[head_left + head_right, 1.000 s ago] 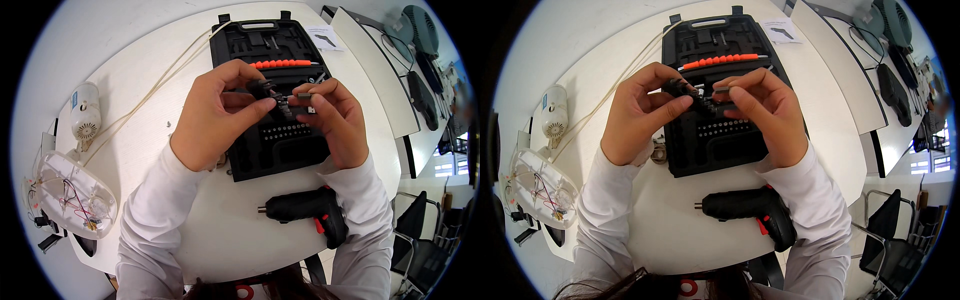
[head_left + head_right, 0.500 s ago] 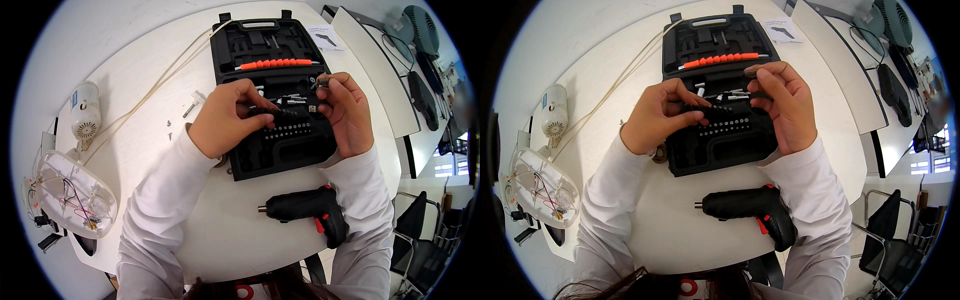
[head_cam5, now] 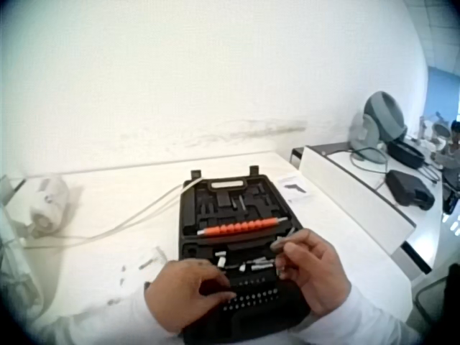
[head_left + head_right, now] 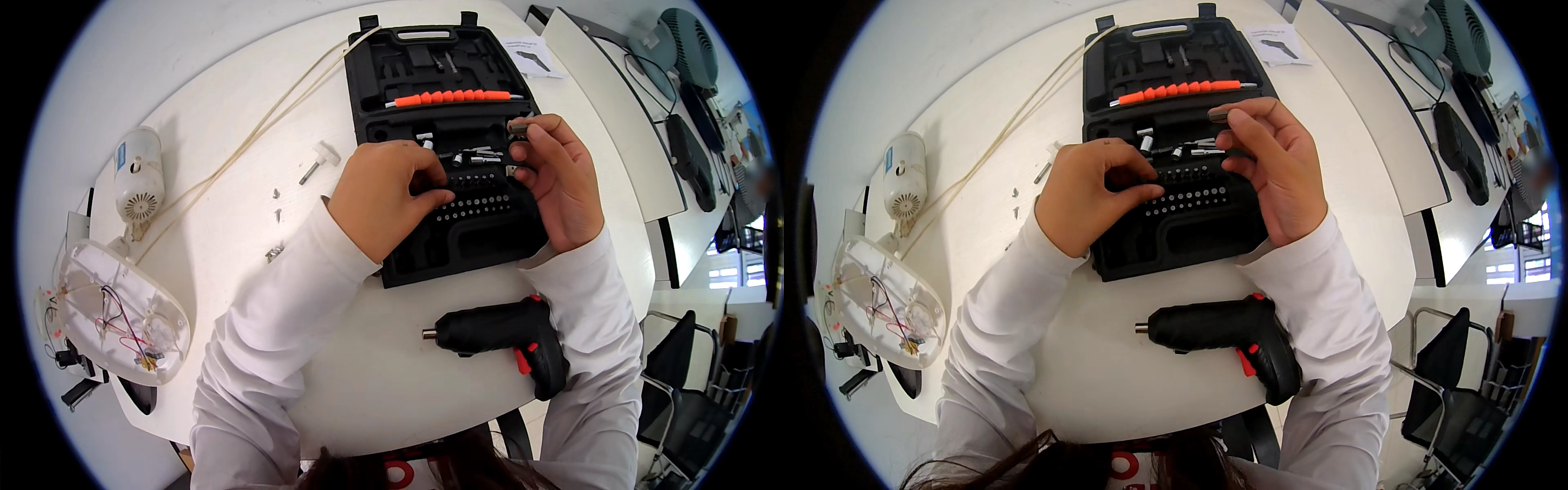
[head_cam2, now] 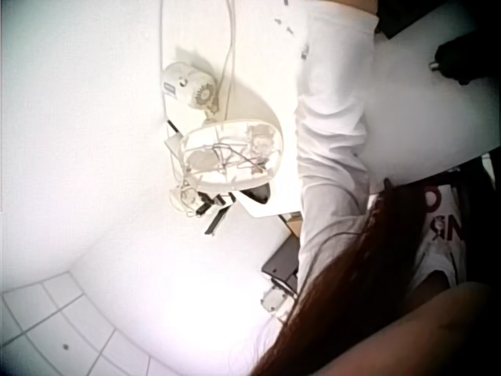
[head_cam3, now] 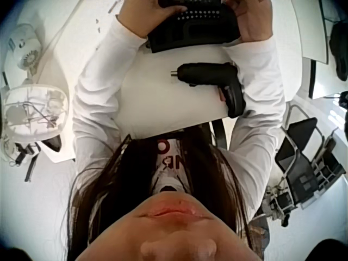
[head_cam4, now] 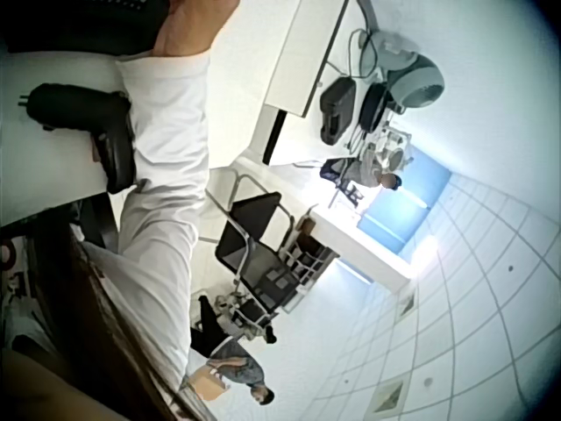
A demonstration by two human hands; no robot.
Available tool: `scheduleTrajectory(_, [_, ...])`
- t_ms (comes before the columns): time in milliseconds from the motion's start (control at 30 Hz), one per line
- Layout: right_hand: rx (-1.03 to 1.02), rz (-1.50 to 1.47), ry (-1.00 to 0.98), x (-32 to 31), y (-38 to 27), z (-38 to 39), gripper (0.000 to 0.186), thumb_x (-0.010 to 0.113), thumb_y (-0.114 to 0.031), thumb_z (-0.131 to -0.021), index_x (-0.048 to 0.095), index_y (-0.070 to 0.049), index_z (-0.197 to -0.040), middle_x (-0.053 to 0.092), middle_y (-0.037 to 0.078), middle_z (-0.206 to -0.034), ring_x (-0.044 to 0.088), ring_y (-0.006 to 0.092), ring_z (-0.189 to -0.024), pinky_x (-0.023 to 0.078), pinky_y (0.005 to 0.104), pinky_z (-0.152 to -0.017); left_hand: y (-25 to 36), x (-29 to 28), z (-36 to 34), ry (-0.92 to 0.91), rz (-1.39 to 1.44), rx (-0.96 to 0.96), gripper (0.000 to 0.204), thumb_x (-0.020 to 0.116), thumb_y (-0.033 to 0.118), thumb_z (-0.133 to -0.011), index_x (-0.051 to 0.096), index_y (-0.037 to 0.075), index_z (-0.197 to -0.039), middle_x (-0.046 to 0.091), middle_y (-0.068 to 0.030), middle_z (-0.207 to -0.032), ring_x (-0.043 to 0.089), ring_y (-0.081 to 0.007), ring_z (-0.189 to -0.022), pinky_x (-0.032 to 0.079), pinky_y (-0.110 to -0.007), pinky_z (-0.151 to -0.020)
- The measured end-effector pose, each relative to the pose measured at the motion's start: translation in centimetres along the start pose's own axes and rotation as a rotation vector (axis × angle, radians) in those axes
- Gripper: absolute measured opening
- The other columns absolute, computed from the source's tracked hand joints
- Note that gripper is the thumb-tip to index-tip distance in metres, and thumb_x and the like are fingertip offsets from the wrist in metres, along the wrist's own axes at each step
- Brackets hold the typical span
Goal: The person uses a cordless screwdriver to remove screws from a white plastic housing, then manipulates internal wires and components. They select different screwdriver bits from a toolkit and continue adjusting the device's internal parts.
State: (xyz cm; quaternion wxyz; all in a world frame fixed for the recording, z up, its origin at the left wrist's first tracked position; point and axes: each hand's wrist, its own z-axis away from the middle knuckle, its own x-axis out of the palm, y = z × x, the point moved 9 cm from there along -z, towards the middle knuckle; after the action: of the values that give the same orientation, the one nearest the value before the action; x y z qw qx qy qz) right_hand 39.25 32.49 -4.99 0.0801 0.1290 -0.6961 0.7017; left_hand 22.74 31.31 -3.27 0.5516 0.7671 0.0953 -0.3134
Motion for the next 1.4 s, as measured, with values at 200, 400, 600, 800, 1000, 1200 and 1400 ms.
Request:
scheduleTrajectory(200, [-0.055,0.028,-0.003,-0.3,-0.7,-0.1,0.013,0.059,-0.018,-0.085,0.059,-0.008,-0.094,0.062,0.0,-0.092,0.057,0.0051,-0.077,0.046,0.0183,-0.066,0.3,0.3,-0.1,-0.064,0.006,0.064,0.014,0.067,-0.001,-0.07,0.066,0.001,-0.084,0.062,-0.0089,-0.078,0.063,-0.0191,-0.069,0.049,-0.027,-0.064])
scheduleTrajectory(400, [-0.109,0.398,-0.263,3.2,-3.5,2.1,0.014,0.061,-0.013,-0.083,0.059,-0.005,-0.094,0.062,0.0,-0.087,0.056,0.0056,-0.077,0.042,0.0179,-0.063,0.5,1.3,-0.4,-0.021,-0.094,0.131,0.009,0.065,0.003,-0.07,0.067,0.004,-0.078,0.064,-0.0084,-0.078,0.063,-0.0226,-0.074,0.05,-0.031,-0.069])
scheduleTrajectory(600, [0.101,0.451,-0.353,4.3,-3.0,9.7,0.011,0.062,-0.002,-0.08,0.057,-0.002,-0.09,0.061,0.002,-0.08,0.061,0.0089,-0.073,0.046,0.02,-0.062,-0.1,1.8,-0.3,-0.034,-0.186,0.127,0.007,0.066,0.013,-0.074,0.067,0.008,-0.078,0.062,-0.0042,-0.078,0.058,-0.0213,-0.082,0.047,-0.032,-0.072])
scheduleTrajectory(800, [0.245,0.507,-0.307,4.7,0.3,13.7,0.011,0.065,-0.006,-0.081,0.059,-0.001,-0.088,0.062,0.001,-0.076,0.059,0.0063,-0.069,0.044,0.0179,-0.059,1.1,1.7,0.3,0.002,-0.387,0.122,0.009,0.063,0.017,-0.077,0.068,0.01,-0.081,0.06,-0.0041,-0.084,0.053,-0.0234,-0.09,0.045,-0.035,-0.079])
scheduleTrajectory(1000, [0.04,0.749,-0.305,7.0,-1.0,15.1,0.01,0.068,-0.009,-0.078,0.063,-0.005,-0.086,0.056,-0.002,-0.074,0.051,0.0035,-0.063,0.037,0.0175,-0.053,6.8,-3.9,8.2,0.204,0.054,0.286,0.018,0.063,0.014,-0.08,0.067,0.007,-0.096,0.064,-0.0062,-0.086,0.058,-0.0205,-0.087,0.045,-0.033,-0.077])
scheduleTrajectory(1200, [-0.085,0.629,-0.343,11.5,1.0,16.0,0.008,0.069,-0.009,-0.077,0.063,-0.004,-0.08,0.056,-0.001,-0.074,0.048,0.0049,-0.06,0.036,0.0186,-0.052,4.1,-3.0,17.0,-0.193,0.279,-0.108,0.017,0.067,0.011,-0.077,0.067,0.002,-0.092,0.066,-0.0088,-0.079,0.061,-0.0168,-0.072,0.047,-0.029,-0.069])
scheduleTrajectory(1400, [-0.129,0.849,-0.572,16.6,1.6,17.4,0.02,0.069,-0.008,-0.074,0.065,-0.005,-0.093,0.058,0.007,-0.084,0.054,0.0172,-0.069,0.043,0.0256,-0.06,1.7,-4.5,20.4,-0.187,0.218,-0.189,0.012,0.067,0.007,-0.076,0.065,0.0,-0.085,0.065,-0.0093,-0.078,0.062,-0.0163,-0.073,0.049,-0.026,-0.068])
